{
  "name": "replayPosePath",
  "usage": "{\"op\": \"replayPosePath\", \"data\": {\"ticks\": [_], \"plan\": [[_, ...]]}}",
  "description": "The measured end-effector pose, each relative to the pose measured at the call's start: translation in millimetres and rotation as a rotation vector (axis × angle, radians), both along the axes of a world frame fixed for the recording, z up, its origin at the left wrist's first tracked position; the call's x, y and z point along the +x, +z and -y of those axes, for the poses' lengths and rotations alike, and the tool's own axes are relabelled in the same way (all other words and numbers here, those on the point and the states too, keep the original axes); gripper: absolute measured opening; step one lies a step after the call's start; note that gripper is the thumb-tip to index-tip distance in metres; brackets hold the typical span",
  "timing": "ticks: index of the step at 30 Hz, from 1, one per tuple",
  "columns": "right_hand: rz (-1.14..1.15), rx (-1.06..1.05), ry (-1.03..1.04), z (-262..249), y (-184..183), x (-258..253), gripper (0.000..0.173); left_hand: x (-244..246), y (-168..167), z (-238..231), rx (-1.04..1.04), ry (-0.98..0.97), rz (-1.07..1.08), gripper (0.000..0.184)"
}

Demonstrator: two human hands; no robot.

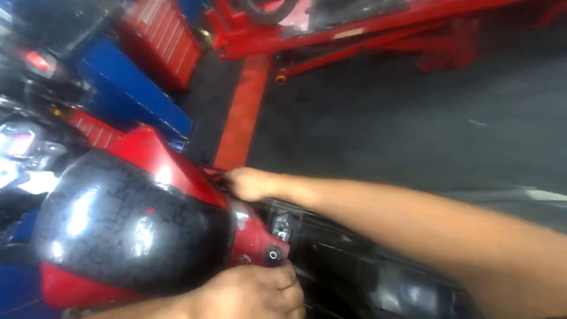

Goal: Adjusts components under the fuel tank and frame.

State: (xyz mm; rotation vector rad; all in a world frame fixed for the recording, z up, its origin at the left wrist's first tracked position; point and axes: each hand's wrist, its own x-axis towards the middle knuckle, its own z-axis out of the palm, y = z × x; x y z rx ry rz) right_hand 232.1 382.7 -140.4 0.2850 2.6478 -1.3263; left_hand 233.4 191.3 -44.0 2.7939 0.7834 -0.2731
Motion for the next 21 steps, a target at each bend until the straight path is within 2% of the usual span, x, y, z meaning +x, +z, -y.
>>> {"op": "replayPosePath", "data": {"ticks": [3,5,8,10,13,17,21], "plan": [[0.074,0.070,-0.006,-9,10,10,0.026,0,-1,0,-0.015,0.017,-0.015,0.028],[0.024,0.085,-0.072,-12,-1,15,0.022,0,1,0,-0.021,0.008,-0.022,0.028],[-0.012,0.120,-0.128,-11,-12,18,0.029,0,2,-1,-0.011,-0.009,-0.048,0.028],[-0.034,0.204,-0.096,-7,-13,19,0.030,1,3,-3,-0.005,-0.028,-0.071,0.028],[-0.142,0.367,0.001,3,-9,24,0.021,2,4,-4,0.008,-0.036,-0.087,0.028],[-0.225,0.362,0.033,-3,-22,31,0.023,3,5,-4,0.011,-0.038,-0.091,0.028],[-0.268,0.358,0.049,9,-18,59,0.003,3,7,-3,0.002,-0.025,-0.077,0.029]]}}
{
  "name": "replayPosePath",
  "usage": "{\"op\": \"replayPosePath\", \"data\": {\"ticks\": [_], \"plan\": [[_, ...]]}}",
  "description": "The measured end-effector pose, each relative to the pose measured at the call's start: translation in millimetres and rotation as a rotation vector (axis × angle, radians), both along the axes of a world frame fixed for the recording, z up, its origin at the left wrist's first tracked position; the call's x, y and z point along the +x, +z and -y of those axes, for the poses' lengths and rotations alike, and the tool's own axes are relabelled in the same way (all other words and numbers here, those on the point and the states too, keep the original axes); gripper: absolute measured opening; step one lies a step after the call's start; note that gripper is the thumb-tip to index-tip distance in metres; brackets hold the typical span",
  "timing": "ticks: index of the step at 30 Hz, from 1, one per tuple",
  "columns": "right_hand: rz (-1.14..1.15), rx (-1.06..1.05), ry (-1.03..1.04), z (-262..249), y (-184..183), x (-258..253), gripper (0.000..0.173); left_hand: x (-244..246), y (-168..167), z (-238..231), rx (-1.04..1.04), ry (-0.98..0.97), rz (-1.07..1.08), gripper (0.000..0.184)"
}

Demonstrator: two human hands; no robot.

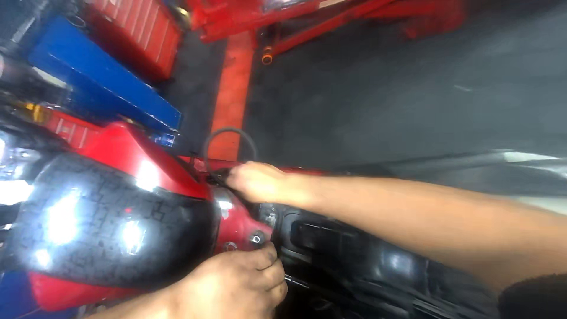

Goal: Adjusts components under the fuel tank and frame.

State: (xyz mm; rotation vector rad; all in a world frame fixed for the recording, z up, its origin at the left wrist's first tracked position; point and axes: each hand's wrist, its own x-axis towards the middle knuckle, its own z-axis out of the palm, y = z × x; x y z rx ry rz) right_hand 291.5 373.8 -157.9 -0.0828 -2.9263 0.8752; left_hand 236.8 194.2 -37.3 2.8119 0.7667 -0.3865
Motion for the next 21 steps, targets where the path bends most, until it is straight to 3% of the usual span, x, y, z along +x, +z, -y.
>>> {"op": "replayPosePath", "data": {"ticks": [6,12,18,21], "plan": [[0.137,0.079,-0.072,2,19,0,0.007,-1,0,1,0.007,0.000,0.001,0.031],[0.460,0.142,-0.031,2,57,-22,0.013,3,-4,-1,0.010,0.004,-0.021,0.030],[0.606,0.176,-0.027,8,55,-20,0.014,3,-6,2,0.016,0.012,-0.009,0.031],[0.554,0.212,-0.081,8,54,-10,0.015,2,-7,3,0.021,0.024,-0.003,0.031]]}}
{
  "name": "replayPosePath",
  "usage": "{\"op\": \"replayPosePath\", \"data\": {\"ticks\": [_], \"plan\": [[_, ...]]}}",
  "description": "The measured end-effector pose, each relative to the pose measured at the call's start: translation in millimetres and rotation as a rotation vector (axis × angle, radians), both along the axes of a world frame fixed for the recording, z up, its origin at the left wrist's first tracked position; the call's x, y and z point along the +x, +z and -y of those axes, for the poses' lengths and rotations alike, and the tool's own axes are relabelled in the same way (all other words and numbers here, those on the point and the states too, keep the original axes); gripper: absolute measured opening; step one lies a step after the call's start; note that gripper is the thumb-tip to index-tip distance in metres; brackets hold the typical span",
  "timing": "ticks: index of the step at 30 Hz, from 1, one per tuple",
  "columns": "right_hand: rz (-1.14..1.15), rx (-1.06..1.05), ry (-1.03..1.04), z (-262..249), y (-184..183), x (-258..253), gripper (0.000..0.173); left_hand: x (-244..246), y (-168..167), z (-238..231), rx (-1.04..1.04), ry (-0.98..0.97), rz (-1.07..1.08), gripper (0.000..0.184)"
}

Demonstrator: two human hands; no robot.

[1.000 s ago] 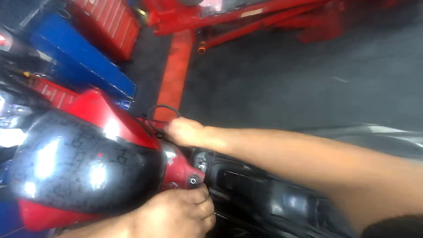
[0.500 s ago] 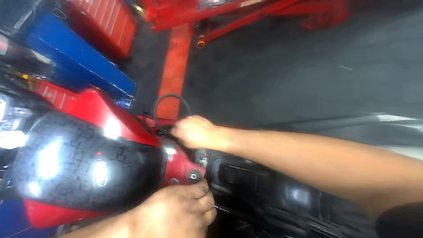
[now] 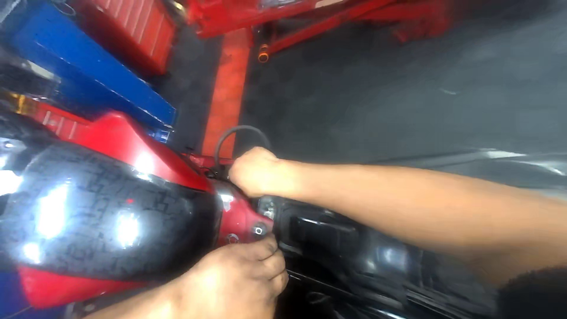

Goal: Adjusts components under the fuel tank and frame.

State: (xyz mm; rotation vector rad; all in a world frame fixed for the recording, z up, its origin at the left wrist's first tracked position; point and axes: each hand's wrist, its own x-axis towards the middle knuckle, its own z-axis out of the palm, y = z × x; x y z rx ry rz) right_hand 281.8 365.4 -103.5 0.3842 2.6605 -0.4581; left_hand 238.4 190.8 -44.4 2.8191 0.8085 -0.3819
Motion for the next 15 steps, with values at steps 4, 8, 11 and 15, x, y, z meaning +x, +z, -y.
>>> {"op": "replayPosePath", "data": {"ticks": [4,8,11,15], "plan": [[-0.301,-0.208,-0.022,-39,-15,50,0.033,1,-6,-1,-0.002,0.029,0.045,0.031],[-0.066,-0.365,-0.181,-96,-44,97,0.023,3,-9,0,-0.011,0.010,0.025,0.032],[0.135,-0.538,-0.084,-95,-66,104,0.034,3,-13,-5,-0.015,0.011,0.034,0.031],[0.057,-0.573,-0.030,-85,-89,95,0.034,5,-17,-5,-0.046,0.029,0.026,0.030]]}}
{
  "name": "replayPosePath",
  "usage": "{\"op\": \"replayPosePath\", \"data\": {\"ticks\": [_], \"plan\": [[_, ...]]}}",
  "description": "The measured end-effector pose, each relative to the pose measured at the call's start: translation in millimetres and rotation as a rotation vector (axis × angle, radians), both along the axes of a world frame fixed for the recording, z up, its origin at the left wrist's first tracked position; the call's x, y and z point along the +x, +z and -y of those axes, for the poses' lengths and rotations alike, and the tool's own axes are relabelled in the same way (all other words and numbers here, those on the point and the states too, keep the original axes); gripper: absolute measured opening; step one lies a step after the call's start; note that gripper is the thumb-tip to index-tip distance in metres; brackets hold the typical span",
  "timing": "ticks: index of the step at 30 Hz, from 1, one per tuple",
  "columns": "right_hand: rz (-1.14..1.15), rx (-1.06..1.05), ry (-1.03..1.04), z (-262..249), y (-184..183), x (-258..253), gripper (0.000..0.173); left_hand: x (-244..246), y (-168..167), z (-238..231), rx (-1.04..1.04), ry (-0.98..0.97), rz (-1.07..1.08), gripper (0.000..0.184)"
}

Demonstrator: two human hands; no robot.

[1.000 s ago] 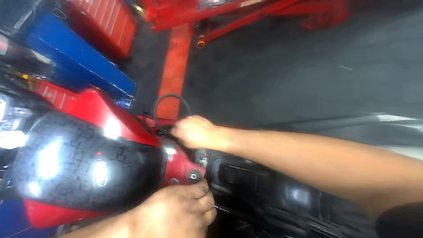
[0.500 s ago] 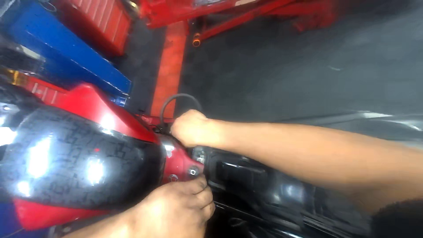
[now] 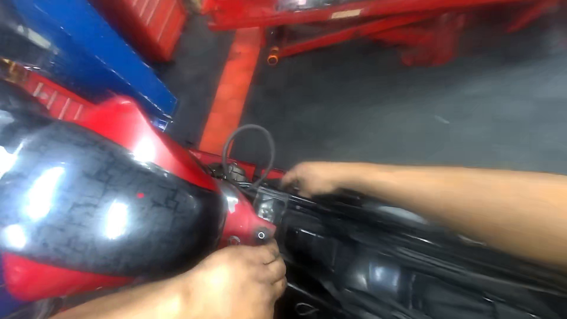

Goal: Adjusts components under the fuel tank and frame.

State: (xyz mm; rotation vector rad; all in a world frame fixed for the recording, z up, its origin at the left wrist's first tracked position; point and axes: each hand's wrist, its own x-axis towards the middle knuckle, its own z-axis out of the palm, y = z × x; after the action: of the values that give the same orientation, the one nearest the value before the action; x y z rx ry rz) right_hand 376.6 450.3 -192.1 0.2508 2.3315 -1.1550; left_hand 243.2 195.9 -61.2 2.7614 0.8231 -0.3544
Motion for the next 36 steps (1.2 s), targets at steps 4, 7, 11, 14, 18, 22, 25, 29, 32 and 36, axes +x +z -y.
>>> {"op": "replayPosePath", "data": {"ticks": [4,7,11,14,18,22,25,29,32,36], "plan": [[-0.158,-0.008,-0.104,2,-11,6,0.024,-3,-8,0,0.012,0.021,0.016,0.029],[-0.378,0.061,-0.067,4,-23,10,0.012,-3,-14,-1,0.028,0.027,0.042,0.028],[-0.475,0.144,0.015,2,-23,15,0.013,-5,-21,0,0.042,0.053,0.083,0.027],[-0.379,0.102,0.026,4,-17,14,0.014,-4,-24,0,0.024,0.073,0.097,0.026],[-0.236,-0.098,-0.030,-2,-22,4,0.028,-3,-24,-2,-0.012,0.090,0.080,0.024],[-0.334,-0.101,-0.092,4,-34,1,0.012,-3,-29,-4,-0.010,0.094,0.055,0.024],[-0.269,0.005,0.068,2,-21,-4,0.014,-3,-31,-6,-0.006,0.076,0.038,0.024],[-0.084,0.213,0.306,-2,7,-4,0.015,-4,-22,-6,-0.051,0.081,0.061,0.025],[0.152,0.376,0.402,-10,33,23,0.016,-6,-8,-1,-0.027,0.078,0.072,0.026],[0.560,0.554,0.261,-57,51,101,0.019,-8,5,10,0.068,0.098,0.064,0.030]]}}
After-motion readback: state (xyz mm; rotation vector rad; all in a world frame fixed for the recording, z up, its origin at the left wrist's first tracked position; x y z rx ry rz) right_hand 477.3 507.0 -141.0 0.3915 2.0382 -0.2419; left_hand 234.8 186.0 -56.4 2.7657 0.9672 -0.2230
